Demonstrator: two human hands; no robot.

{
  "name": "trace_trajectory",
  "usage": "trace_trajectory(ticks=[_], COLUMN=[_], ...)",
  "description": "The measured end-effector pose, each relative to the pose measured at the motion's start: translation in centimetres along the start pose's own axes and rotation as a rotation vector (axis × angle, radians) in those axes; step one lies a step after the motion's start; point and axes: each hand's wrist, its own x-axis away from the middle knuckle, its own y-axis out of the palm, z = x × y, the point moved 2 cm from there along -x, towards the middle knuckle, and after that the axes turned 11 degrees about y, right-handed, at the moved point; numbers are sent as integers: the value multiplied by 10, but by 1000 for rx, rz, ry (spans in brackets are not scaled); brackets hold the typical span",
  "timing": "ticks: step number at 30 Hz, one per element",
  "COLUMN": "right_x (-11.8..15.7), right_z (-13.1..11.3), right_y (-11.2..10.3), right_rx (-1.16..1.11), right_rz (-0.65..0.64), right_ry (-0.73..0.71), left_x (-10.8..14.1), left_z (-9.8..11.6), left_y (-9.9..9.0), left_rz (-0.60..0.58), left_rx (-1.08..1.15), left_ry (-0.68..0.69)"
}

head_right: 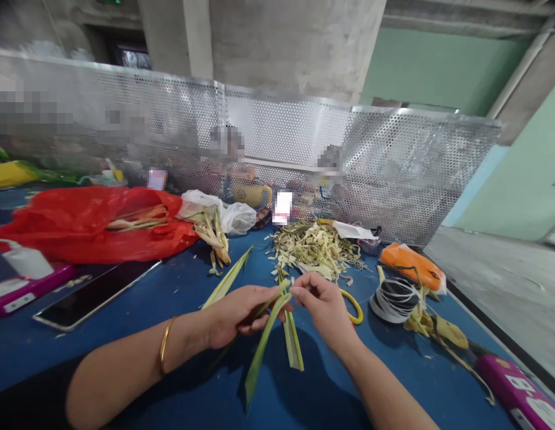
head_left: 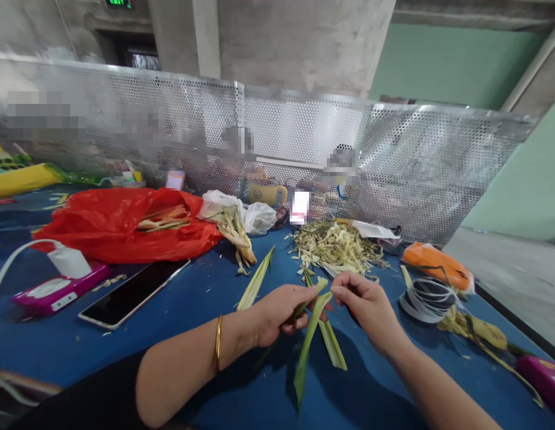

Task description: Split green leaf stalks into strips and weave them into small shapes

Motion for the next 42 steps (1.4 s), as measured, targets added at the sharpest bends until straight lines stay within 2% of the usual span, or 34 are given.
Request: trace_trajectory(ticks=[3,8,12,15,19,24,26,29,31,33,39,41,42], right_x=[-1,-2,1,4,7,2,0,1,4,7,7,11,13], right_z=[0,6,7,6,8,9,7,5,6,5,6,3,1], right_y=[0,4,6,9,15,4,-5,-10,-8,-3,12,12,10], right_rx=[-17,-32,59,140,193,278,471,871,1020,1085,1205,1090,993], right_rz=[38,-15,16,21,40,83,18,-285,-436,-482,-401,-324,-240], right_ry=[-51,-24,-70,-86,-110,-182,-249,-357,-389,-428,-607,-681,-696], left_x=[1,2,2,3,6,7,6,5,4,3,0,0,0], left_z=[-1,-2,-4,-8,-12,-5,0,11,18,22,23,23,23], left_y=[2,5,6,9,14,6,-2,-15,-22,-27,-35,-35,-35], left_rz=[-5,-6,27,-5,-78,-36,29,170,236,265,344,340,335], left_rx=[-44,-83,-80,3,64,69,52,60,90,135,135,99,79], left_ry=[-8,-23,25,52,-46,-113,-83,11,47,53,90,91,90])
